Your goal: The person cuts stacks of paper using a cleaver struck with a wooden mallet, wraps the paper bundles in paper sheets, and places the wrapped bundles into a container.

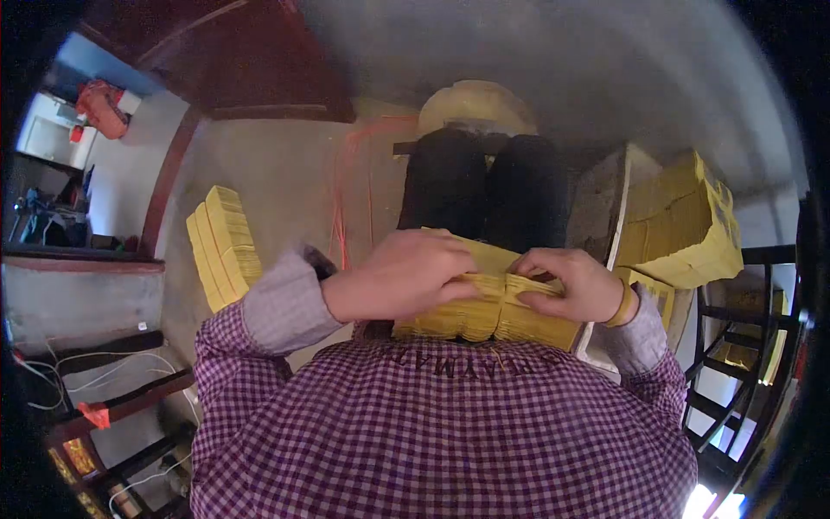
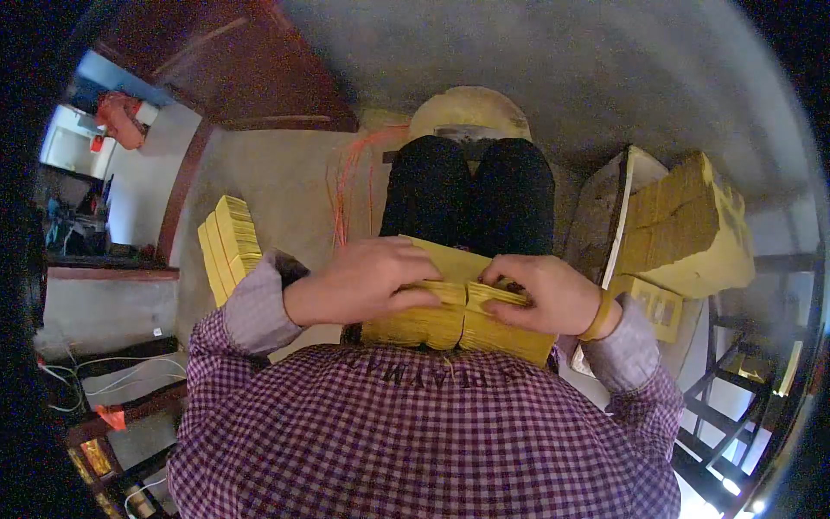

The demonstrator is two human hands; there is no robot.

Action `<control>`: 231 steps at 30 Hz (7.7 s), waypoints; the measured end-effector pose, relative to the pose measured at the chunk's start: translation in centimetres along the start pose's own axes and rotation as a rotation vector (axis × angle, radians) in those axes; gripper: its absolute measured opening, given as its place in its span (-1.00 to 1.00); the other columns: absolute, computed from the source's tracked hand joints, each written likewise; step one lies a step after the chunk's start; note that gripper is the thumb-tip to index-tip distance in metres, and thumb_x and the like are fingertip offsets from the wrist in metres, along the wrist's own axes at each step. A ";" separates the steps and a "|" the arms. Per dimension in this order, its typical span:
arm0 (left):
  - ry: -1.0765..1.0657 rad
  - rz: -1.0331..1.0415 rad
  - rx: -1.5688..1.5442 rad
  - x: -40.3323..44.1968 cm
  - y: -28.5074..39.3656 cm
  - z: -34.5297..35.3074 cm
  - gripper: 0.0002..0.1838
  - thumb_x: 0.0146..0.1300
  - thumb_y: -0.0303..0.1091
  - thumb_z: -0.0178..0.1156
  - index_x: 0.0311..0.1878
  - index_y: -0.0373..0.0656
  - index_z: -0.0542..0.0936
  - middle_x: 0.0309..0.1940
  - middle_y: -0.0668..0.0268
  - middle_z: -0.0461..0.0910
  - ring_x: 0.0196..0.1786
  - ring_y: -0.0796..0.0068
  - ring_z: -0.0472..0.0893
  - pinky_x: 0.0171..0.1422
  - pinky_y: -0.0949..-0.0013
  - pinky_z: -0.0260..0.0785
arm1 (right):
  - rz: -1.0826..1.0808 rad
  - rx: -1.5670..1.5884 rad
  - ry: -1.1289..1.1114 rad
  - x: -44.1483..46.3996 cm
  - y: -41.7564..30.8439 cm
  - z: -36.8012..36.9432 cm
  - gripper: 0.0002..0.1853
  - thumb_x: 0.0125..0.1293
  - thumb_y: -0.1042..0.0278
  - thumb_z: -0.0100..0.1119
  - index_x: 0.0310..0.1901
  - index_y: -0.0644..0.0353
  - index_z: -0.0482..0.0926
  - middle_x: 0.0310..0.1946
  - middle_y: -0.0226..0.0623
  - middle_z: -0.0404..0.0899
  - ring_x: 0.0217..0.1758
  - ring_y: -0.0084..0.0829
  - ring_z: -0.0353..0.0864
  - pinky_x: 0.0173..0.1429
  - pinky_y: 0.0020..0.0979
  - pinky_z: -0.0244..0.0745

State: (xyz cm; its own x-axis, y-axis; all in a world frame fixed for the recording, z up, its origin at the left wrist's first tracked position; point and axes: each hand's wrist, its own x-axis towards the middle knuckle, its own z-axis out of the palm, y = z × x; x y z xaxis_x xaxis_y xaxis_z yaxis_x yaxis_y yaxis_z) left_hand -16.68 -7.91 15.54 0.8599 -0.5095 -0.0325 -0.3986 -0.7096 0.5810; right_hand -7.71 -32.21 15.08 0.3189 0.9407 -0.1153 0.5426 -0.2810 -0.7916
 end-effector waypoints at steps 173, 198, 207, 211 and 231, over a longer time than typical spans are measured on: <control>0.375 -0.465 -1.697 -5.1 -4.1 7.2 -0.38 0.20 -0.40 0.12 0.30 -0.19 0.13 0.33 0.09 0.09 0.34 0.17 0.17 0.38 0.28 0.03 | 0.130 0.247 0.233 -8.8 4.5 5.3 0.22 -0.15 0.45 0.44 0.40 0.13 -0.33 0.43 -0.10 -0.36 0.47 -0.14 -0.21 0.45 -0.21 -0.11; 0.499 -0.287 -0.782 16.1 -12.1 -9.9 -0.63 0.23 -0.31 0.08 -0.01 -0.42 0.41 -0.13 0.10 0.55 -0.13 0.40 0.57 -0.06 0.40 0.43 | 0.179 0.695 0.768 12.3 14.4 -14.9 -0.45 0.22 0.17 0.19 0.12 0.35 0.29 -0.12 -0.26 0.52 -0.17 -0.51 0.55 -0.12 -0.51 0.50; 0.219 -0.344 -0.762 19.5 -27.3 -2.4 -0.20 0.13 -0.22 0.26 0.36 -0.20 0.06 0.31 0.18 0.17 0.32 0.29 0.23 0.39 0.26 0.07 | 0.025 0.349 0.669 14.4 24.9 -11.7 -0.07 -0.04 0.53 0.32 0.33 0.14 -0.06 0.16 -0.32 0.23 0.26 -0.44 0.19 0.30 -0.42 0.16; 0.089 -0.265 -0.746 19.6 -30.7 1.7 -0.23 0.11 -0.20 0.30 0.32 -0.20 0.16 0.26 0.24 0.28 0.24 0.38 0.32 0.33 0.29 0.15 | 0.091 0.594 0.672 14.7 28.5 -8.6 -0.03 -0.15 0.61 0.29 0.32 0.13 -0.06 0.20 -0.32 0.14 0.28 -0.42 0.15 0.33 -0.41 0.11; 0.324 -0.470 -1.380 24.3 -31.2 0.0 -0.48 0.20 -0.23 0.18 0.12 -0.39 0.35 -0.05 0.13 0.54 -0.11 0.37 0.59 -0.02 0.37 0.43 | 0.442 0.816 0.851 18.4 30.9 -11.6 -0.20 0.13 -0.05 0.25 0.16 0.48 0.23 -0.07 -0.11 0.50 -0.04 -0.40 0.52 -0.04 -0.44 0.45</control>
State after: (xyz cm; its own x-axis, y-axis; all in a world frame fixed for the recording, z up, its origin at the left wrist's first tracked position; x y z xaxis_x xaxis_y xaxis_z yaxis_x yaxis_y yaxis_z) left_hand 16.61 1.84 -3.38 0.9262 -0.1121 -0.3601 0.3766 0.3273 0.8666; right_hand 23.96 -25.82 -4.52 0.9140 0.2909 -0.2826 -0.2788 -0.0554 -0.9587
